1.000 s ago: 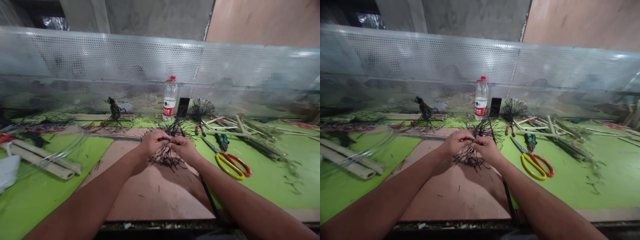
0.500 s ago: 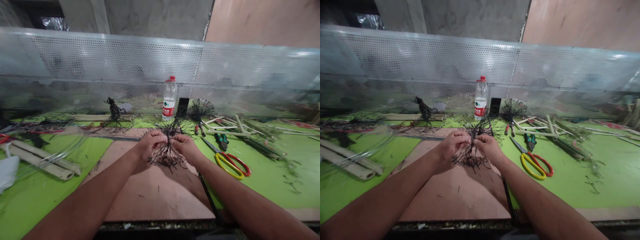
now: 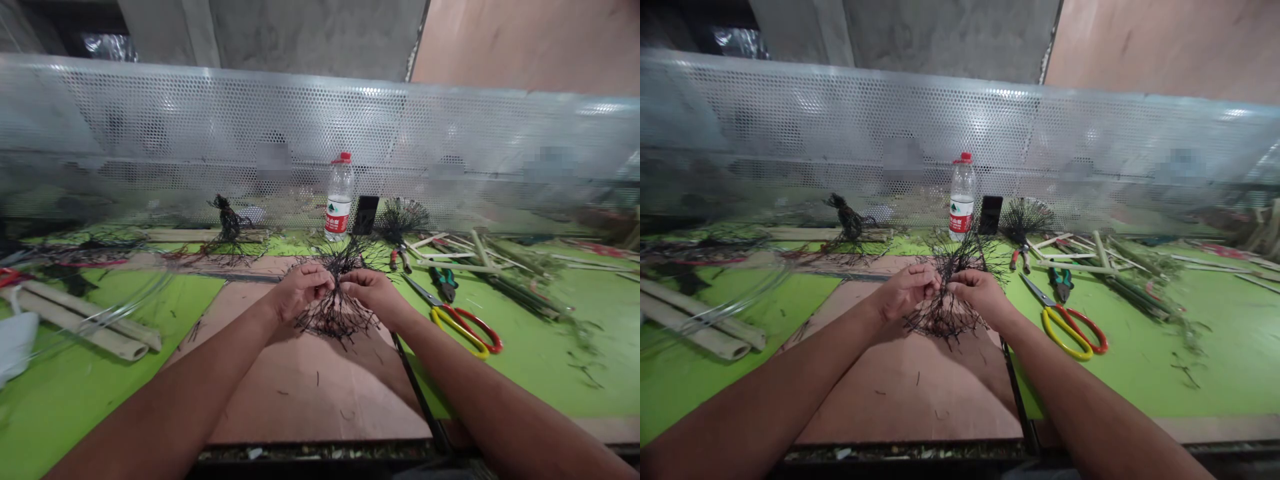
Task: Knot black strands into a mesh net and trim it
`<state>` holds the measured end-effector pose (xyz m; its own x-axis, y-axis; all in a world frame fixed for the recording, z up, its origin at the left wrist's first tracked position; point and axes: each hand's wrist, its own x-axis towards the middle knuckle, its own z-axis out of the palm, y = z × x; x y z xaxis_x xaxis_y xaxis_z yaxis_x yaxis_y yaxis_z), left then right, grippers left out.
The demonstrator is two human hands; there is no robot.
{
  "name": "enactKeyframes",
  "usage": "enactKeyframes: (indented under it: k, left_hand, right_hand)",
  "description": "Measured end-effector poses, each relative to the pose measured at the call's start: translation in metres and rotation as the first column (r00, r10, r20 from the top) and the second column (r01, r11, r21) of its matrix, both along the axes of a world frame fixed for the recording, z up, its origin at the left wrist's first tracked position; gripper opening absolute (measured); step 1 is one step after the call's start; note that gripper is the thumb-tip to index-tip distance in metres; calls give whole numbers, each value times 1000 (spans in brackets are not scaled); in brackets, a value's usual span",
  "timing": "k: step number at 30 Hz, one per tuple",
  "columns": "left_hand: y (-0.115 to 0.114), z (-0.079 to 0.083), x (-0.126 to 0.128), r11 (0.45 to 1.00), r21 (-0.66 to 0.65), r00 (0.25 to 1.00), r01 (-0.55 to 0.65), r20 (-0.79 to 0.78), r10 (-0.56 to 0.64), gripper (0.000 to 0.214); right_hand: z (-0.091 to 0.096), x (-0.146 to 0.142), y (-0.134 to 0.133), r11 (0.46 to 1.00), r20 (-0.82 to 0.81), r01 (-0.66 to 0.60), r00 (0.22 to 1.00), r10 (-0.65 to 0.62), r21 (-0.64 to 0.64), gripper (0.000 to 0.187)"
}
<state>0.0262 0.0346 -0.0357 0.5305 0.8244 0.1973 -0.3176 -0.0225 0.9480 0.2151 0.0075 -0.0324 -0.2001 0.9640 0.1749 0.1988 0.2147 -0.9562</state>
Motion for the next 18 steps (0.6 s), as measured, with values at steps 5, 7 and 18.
enactKeyframes:
  k: [5,7,18]
  left_hand:
    - [-4,5,-1,1000,6,997,-6,-82,7,19]
    - [-3,4,-1,999,43,992,-31,-117,36,21]
    - [-2,-16,11,988,71,949,-134,-277,149,21]
  right_hand:
    - [2,5,-1,995,201,-23,980,3,99,25]
    - [4,4,-2,993,219,11,975,-36,114,29]
    - [4,-1,-2,1000,-176,6,984,-10,-22,22]
